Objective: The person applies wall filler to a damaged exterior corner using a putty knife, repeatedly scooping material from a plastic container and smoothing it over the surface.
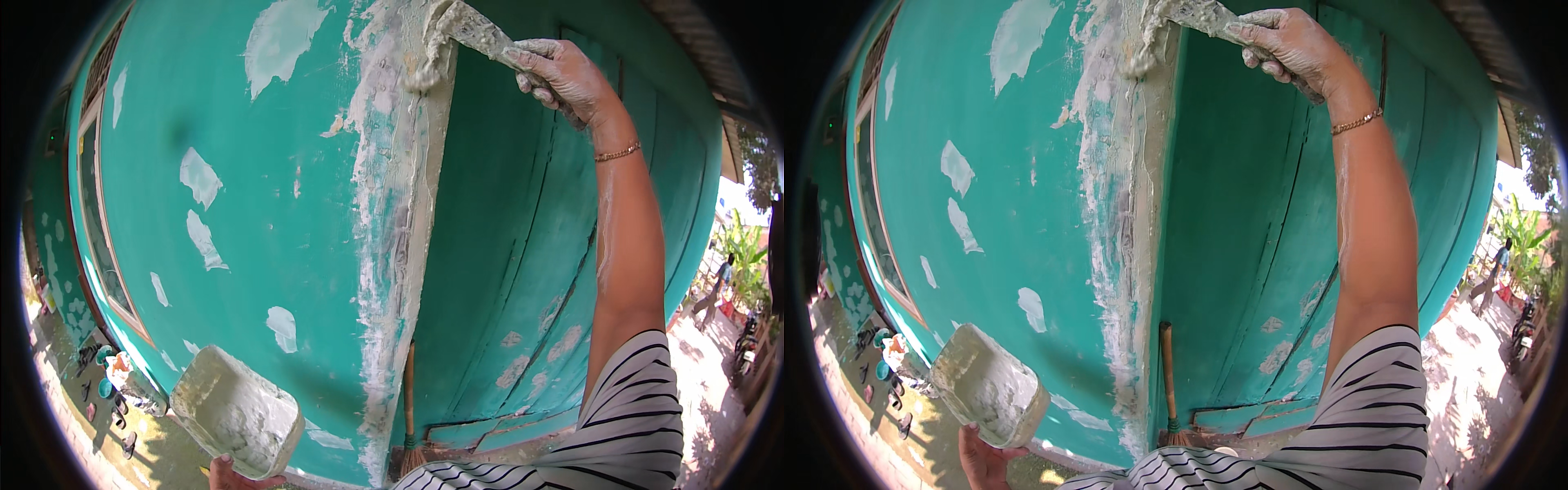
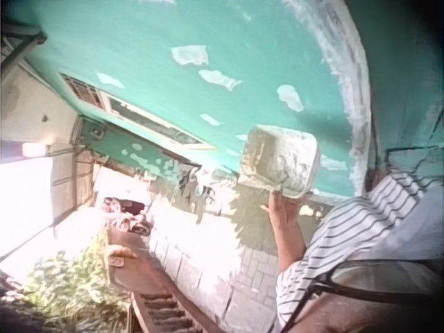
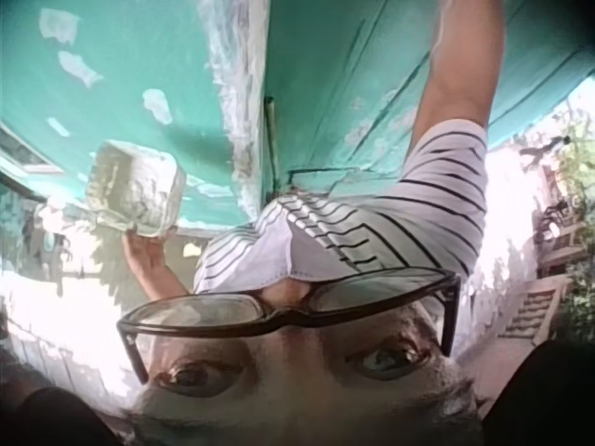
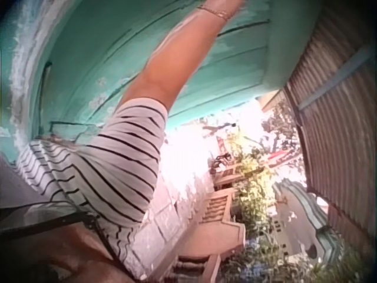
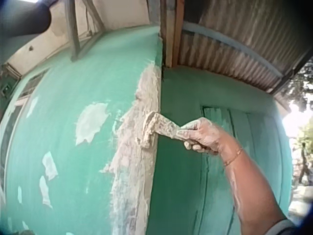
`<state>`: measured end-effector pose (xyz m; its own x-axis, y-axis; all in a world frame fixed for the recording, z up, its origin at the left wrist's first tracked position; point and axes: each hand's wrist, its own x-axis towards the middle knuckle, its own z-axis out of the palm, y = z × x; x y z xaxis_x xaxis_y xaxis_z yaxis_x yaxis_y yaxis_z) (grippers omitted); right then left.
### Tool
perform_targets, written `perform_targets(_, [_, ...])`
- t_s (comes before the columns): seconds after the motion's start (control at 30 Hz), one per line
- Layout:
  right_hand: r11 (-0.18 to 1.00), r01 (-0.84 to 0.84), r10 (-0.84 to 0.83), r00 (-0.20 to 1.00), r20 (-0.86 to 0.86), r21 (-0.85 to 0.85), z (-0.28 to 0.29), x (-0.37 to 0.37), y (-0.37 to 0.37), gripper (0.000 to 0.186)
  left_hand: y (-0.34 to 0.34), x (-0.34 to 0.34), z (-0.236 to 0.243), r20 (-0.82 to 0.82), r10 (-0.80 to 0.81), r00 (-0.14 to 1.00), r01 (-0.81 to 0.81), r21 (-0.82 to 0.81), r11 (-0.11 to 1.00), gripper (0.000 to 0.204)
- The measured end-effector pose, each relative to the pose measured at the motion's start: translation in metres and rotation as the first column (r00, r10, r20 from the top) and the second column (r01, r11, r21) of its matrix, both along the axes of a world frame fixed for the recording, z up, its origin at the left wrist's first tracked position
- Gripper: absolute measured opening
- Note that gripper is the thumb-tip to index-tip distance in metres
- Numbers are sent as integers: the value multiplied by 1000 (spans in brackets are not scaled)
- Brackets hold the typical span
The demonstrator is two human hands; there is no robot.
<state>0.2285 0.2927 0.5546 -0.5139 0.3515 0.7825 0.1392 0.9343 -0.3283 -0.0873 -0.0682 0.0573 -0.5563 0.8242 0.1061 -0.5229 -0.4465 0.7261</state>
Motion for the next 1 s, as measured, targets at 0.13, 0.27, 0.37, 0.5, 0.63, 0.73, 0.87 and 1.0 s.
perform_targets(0.13, [984,47,-16,984,-178,172,-36,-23,-14,29,6,0,3,-48,-8,999,6,-46,999,69])
perform_targets(0.27, [934,34,19,989,-144,356,-55,-33,5,27,15,7,5,13,-91,996,92,-43,995,72])
perform_targets(0.37, [965,92,-72,993,-88,246,-37,-39,12,24,17,9,4,129,-136,982,138,-5,990,73])
perform_targets(0.5, [937,89,-58,993,-102,337,11,-28,28,28,17,-1,-1,109,-180,978,182,-14,983,69])
perform_targets(0.63, [983,37,-8,988,-155,182,23,-23,18,28,11,-14,-10,79,-134,988,139,-75,987,63])
perform_targets(0.73, [995,-25,44,976,-214,92,20,-24,6,29,5,-20,-14,29,-117,993,119,-73,990,61])
perform_targets(0.87, [967,136,-99,980,-173,216,25,-31,-18,29,4,-23,-11,6,-117,993,117,-62,991,60])
perform_targets(1.0, [822,359,-341,932,-124,441,13,-62,-50,18,7,-23,-7,0,-139,990,139,-26,990,60])
